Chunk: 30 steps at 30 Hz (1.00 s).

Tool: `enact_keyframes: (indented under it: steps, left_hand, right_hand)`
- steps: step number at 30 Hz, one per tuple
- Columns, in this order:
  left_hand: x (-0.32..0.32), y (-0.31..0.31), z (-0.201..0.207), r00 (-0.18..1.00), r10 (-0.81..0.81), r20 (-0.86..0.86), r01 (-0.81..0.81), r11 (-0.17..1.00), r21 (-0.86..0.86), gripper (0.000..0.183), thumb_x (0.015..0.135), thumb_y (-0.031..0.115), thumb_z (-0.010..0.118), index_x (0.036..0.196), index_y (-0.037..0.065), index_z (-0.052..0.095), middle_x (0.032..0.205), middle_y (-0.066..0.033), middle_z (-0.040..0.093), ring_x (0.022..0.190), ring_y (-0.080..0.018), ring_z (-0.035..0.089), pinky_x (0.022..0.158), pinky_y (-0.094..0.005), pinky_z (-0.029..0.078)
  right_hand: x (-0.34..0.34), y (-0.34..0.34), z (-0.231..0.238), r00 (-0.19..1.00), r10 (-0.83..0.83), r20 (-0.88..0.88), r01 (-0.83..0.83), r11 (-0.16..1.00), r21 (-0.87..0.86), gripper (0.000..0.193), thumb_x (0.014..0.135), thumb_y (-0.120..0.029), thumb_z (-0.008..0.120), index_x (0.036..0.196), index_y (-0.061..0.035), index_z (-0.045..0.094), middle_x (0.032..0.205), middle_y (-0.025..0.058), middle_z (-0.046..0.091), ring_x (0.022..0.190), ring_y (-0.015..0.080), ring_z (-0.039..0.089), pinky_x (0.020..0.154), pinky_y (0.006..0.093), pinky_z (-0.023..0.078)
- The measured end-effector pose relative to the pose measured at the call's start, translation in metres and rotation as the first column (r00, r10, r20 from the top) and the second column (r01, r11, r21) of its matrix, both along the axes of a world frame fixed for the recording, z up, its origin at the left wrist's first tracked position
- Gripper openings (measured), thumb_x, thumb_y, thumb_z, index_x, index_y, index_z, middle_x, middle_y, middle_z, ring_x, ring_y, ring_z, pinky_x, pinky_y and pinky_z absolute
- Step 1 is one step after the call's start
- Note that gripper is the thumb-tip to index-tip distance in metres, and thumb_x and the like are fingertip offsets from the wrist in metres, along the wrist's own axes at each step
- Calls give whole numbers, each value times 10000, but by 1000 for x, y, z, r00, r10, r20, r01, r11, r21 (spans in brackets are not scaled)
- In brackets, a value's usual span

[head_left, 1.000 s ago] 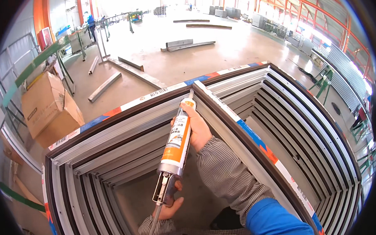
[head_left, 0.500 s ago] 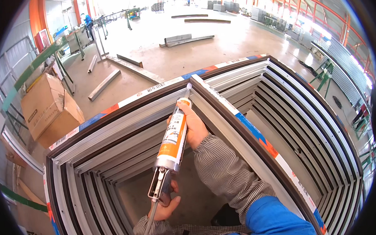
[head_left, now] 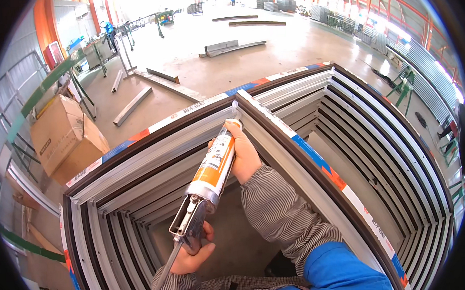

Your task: Applying sealant to the inner corners of stacked metal window frames using a caulking gun and then smoothing it with a finger.

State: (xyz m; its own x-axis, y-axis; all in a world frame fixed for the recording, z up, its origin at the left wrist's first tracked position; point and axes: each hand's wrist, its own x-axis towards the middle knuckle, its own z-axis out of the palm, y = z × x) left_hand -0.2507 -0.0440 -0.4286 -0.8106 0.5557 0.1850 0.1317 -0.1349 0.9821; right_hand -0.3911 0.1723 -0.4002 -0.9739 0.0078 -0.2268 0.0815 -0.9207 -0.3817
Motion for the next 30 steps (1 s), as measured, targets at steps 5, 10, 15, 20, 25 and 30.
enact_keyframes:
  steps: [5,10,15,20,25,30]
  left_hand:
    - [3,-4,7,999,14,-43,-18,997,-79,345,710,48,692,1011,15,528,881,-52,534,819,-136,509,748,-294,428]
    - [18,-8,4,998,51,-24,-53,996,-78,350,694,60,714,991,12,534,858,-50,548,787,-130,521,706,-285,436]
    - [32,-4,-21,979,203,27,-202,978,-45,316,720,44,701,1009,9,577,865,-36,584,827,-115,562,756,-270,455]
    - [44,23,-78,900,418,120,-424,905,30,279,753,18,663,1026,8,609,849,-26,605,786,-93,568,729,-244,458]
    - [31,45,-115,889,456,43,-457,890,6,193,759,16,654,943,11,597,801,-34,621,741,-101,598,677,-255,474]
    - [3,70,-131,889,451,85,-459,866,199,161,749,22,661,890,12,584,773,-56,614,692,-135,610,655,-268,481]
  right_hand:
    - [1,0,-1,999,34,-1,-34,996,-79,329,873,-291,623,1031,-107,400,758,170,561,661,303,606,615,456,538]
    - [7,-8,-10,996,94,-9,-95,992,-83,253,884,-291,607,990,-122,451,755,168,560,662,300,606,606,457,533]
    - [13,-15,-36,994,97,42,-96,995,-28,238,887,-318,600,977,-134,480,714,147,592,636,283,620,577,433,541]
    - [13,-8,-70,992,112,51,-117,987,113,270,878,-366,607,986,-146,493,699,123,617,576,247,632,520,390,551]
    - [-7,9,-84,993,113,42,-120,964,238,221,899,-349,574,1024,-182,502,687,143,613,572,265,629,500,388,541]
    - [-26,23,-83,993,94,73,-111,953,283,242,886,-352,587,967,-141,502,674,148,607,555,267,618,510,385,546]
